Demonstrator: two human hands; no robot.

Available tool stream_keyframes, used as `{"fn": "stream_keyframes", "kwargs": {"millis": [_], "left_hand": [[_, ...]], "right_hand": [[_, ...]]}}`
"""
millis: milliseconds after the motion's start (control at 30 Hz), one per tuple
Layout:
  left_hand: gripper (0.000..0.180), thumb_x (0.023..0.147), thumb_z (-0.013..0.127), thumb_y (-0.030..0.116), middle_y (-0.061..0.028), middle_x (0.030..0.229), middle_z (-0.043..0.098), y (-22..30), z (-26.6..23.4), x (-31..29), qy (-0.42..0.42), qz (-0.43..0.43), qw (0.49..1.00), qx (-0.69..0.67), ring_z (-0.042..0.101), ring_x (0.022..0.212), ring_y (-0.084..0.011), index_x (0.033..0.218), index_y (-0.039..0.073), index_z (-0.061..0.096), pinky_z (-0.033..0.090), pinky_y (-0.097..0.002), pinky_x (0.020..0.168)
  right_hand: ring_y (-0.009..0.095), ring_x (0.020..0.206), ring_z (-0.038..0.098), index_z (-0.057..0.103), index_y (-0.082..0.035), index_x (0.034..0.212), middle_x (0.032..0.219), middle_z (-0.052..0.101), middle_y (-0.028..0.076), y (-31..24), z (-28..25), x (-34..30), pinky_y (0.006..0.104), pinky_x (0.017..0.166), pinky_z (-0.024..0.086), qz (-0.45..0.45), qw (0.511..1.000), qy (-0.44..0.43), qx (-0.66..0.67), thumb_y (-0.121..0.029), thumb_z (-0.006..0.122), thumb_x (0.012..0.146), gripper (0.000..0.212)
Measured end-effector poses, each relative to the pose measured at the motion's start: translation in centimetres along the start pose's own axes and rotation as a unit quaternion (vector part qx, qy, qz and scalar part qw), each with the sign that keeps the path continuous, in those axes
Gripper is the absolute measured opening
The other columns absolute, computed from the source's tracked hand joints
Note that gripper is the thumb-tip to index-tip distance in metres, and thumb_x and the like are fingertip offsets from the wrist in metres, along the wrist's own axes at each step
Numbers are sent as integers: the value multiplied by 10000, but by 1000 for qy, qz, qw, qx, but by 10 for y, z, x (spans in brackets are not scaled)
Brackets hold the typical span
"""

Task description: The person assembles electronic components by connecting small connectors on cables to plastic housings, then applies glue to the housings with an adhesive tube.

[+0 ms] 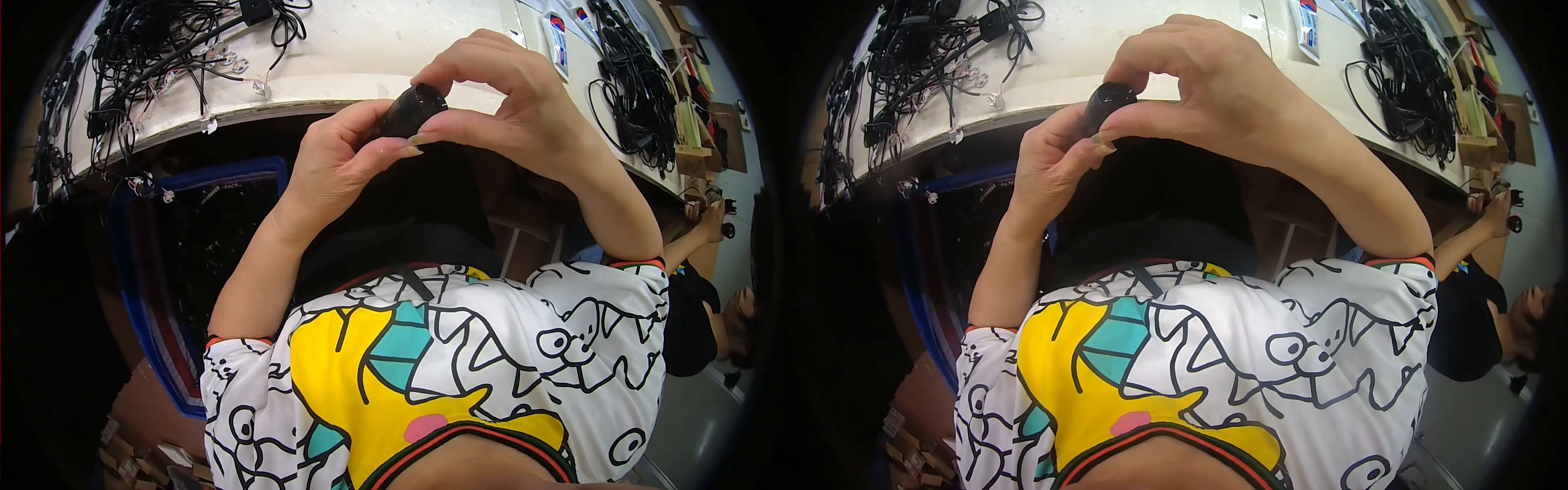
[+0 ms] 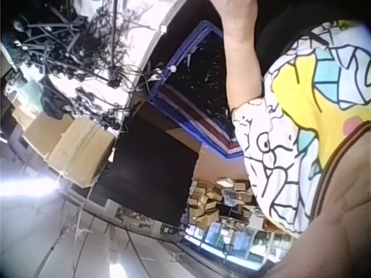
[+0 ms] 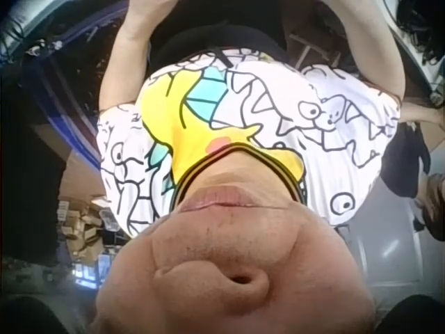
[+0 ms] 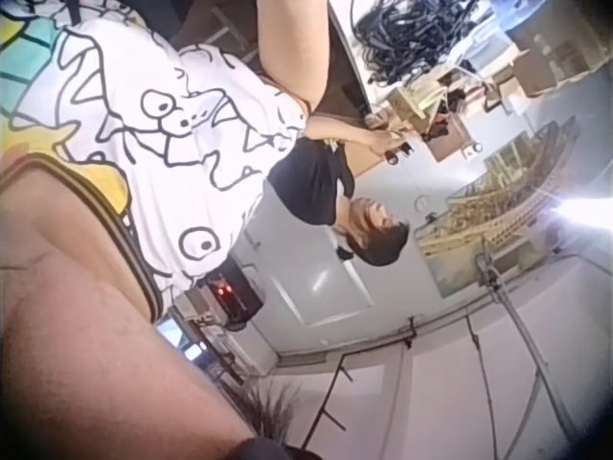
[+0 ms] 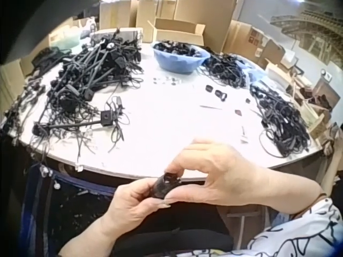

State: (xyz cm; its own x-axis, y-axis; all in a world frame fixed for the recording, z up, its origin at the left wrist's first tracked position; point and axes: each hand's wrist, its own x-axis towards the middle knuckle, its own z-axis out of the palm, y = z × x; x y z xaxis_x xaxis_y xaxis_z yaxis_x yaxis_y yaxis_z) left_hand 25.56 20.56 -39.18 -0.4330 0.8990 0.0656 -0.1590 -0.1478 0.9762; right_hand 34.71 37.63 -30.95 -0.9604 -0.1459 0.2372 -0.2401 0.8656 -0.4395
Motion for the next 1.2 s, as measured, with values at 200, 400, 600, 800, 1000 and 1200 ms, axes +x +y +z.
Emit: {"fn": "stream_keyframes", "kwargs": {"millis": [200, 400, 600, 800, 1000, 1200], "left_hand": [[256, 774, 619, 71, -27, 818, 616, -2, -5, 3, -27, 12, 998, 47, 546, 714, -61, 1009, -12, 561, 445, -184, 646], [265, 790, 605, 93, -23, 821, 602, -7, -3, 2, -13, 49, 991, 121, 557, 737, -68, 1026, -19, 557, 446, -180, 669], [250, 713, 678, 105, -38, 729, 612, -5, 2, -2, 28, 53, 991, 122, 534, 636, -71, 932, 14, 599, 443, -198, 612], [234, 716, 684, 129, -37, 724, 614, -7, 5, -3, 29, 52, 990, 127, 537, 618, -72, 902, 11, 602, 440, -203, 594], [196, 748, 665, 129, -4, 720, 620, 3, 5, -7, 60, 93, 984, 138, 521, 628, -39, 885, 2, 607, 423, -170, 589], [212, 774, 645, 123, 3, 733, 614, 4, 1, -22, 110, 71, 974, 185, 514, 637, -28, 939, -2, 600, 403, -146, 580]], "right_hand": [[221, 682, 568, 594, -59, 949, 835, 608, 75, -2, 3, -2, 283, 592, 448, 16, 998, -4, 57, -232, 699, 674, 341], [244, 588, 564, 582, -55, 896, 730, 599, 85, -13, 0, -3, 284, 548, 452, 63, 997, -42, -10, -305, 685, 681, 345], [183, 513, 537, 565, -33, 834, 632, 570, 68, -20, -3, -2, 246, 475, 414, 114, 989, -78, -52, -288, 697, 681, 325], [94, 457, 494, 581, -36, 891, 676, 580, 52, -19, -5, 3, 201, 442, 381, 86, 992, -83, -30, -246, 642, 766, 252], [241, 671, 591, 584, 36, 909, 743, 600, 184, -52, -27, 15, 286, 567, 449, 224, 961, -155, -36, -374, 580, 787, 428], [198, 528, 572, 604, 30, 721, 591, 590, 118, -39, -1, 1, 273, 496, 441, -38, 990, 127, 47, -381, 552, 797, 421]]}}
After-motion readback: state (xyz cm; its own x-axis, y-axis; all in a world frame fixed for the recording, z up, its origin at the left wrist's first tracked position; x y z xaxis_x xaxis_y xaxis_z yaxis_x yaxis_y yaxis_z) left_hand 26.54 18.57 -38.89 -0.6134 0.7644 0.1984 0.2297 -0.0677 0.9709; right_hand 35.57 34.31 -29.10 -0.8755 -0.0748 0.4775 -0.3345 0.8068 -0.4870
